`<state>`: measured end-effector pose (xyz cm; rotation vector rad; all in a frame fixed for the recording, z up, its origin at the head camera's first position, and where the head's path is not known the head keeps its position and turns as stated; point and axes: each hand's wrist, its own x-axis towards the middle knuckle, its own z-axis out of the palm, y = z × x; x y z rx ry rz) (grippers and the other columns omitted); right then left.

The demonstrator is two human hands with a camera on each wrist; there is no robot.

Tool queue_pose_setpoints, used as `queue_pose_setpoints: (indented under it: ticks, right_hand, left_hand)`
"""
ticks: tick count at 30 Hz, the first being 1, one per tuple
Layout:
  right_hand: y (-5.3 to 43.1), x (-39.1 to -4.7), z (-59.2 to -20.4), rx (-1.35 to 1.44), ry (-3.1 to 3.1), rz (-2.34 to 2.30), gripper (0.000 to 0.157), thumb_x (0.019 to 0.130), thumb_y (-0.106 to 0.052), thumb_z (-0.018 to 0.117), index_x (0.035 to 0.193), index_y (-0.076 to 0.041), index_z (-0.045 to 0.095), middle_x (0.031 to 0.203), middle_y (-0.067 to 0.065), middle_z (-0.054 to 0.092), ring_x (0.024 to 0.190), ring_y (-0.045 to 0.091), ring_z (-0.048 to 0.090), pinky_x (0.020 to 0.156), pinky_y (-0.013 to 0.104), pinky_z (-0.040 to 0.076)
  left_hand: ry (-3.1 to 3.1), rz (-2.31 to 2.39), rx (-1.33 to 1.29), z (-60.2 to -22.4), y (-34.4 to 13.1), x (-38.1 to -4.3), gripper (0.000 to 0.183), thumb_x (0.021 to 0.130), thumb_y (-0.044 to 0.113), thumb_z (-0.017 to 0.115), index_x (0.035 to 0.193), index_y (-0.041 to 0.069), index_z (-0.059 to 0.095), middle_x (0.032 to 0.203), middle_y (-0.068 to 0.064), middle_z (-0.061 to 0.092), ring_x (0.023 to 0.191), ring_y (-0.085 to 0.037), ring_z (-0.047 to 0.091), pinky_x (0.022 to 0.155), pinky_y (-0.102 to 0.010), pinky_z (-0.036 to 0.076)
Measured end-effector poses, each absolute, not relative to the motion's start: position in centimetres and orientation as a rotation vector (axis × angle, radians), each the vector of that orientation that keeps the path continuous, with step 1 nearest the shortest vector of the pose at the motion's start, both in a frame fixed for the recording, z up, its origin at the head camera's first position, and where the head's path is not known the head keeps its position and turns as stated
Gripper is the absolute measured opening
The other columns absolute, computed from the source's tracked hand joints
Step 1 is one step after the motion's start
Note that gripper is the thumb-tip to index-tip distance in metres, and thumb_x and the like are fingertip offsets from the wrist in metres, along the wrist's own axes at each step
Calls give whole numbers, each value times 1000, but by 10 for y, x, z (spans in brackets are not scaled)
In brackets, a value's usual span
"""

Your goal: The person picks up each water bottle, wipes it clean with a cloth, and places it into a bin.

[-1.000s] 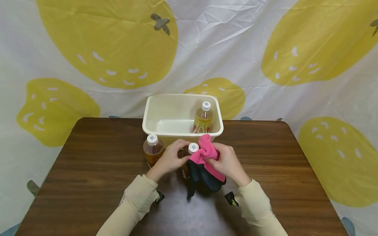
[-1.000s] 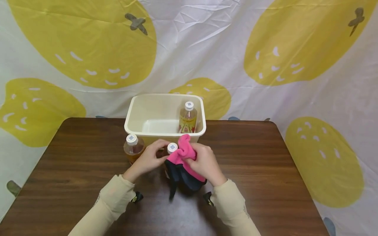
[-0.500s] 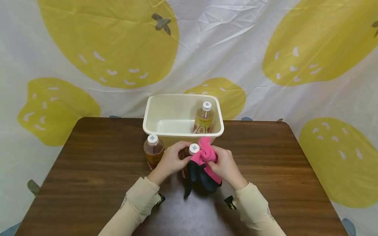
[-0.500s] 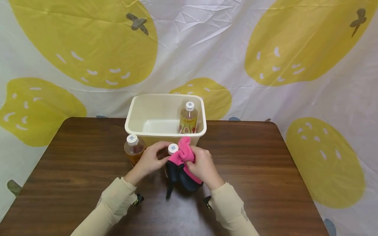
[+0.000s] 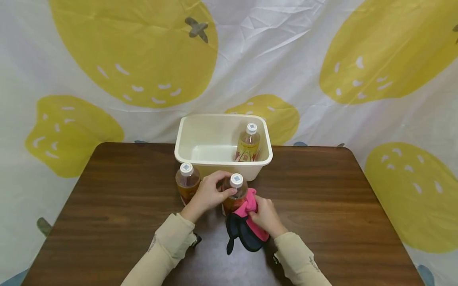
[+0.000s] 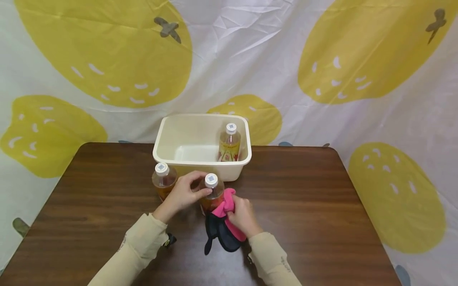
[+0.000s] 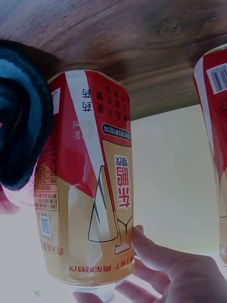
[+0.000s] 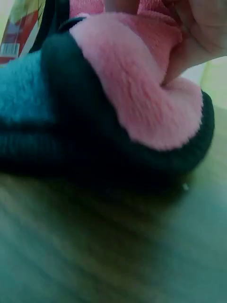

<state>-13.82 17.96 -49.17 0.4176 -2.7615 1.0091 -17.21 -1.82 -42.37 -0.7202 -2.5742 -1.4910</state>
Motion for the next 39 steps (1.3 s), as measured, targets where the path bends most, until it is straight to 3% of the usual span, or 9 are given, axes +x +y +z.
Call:
queue_pose_setpoints:
  ticks: [6,13,17,26,35,39]
  right_hand:
    - [181,-136,-468,424,-2710,1085,18,64,2,71,69,-9,57,58,-2,50,55,12,41,50,22,35]
    - [177,-139,-414,589,-2542,1064,27,63,-4,78,87,-4,66,75,3,62,63,12,50,56,25,45]
    - [172,-143,-402,631,-2540,993,25,65,-6,77,87,-5,66,75,3,62,64,13,52,58,27,46]
    - [176,-139,-422,521,-2550,1051,18,65,0,73,75,-5,60,63,2,56,56,12,45,53,24,41]
    - [176,-133,-493,391,-2759,930,22,61,4,65,67,-11,52,55,-2,49,51,12,39,47,23,34]
    - [176,-134,-498,359,-2774,938,21,61,4,66,66,-12,52,56,-1,51,52,13,40,47,25,35]
  left_hand:
    - [-2536,-1572,-751,-425,-19,-173,33,72,11,75,102,1,64,99,-11,64,86,-20,56,75,-33,48]
    - [-2519,-1562,-778,-426,-20,-175,31,72,6,74,101,0,64,97,-12,64,83,-20,55,72,-31,48]
    - [-2536,-1556,-776,-426,-21,-175,30,72,3,72,101,1,64,96,-12,63,82,-20,55,73,-30,49]
    - [-2497,-1544,-788,-427,-22,-176,32,70,6,74,100,0,65,96,-13,65,84,-21,56,73,-34,48]
    - [-2537,-1546,-764,-430,-20,-174,35,71,13,76,101,1,64,98,-11,65,83,-19,55,70,-28,46]
    - [-2544,-1541,-757,-429,-20,-175,35,71,13,76,102,2,64,99,-11,65,86,-19,56,73,-30,47]
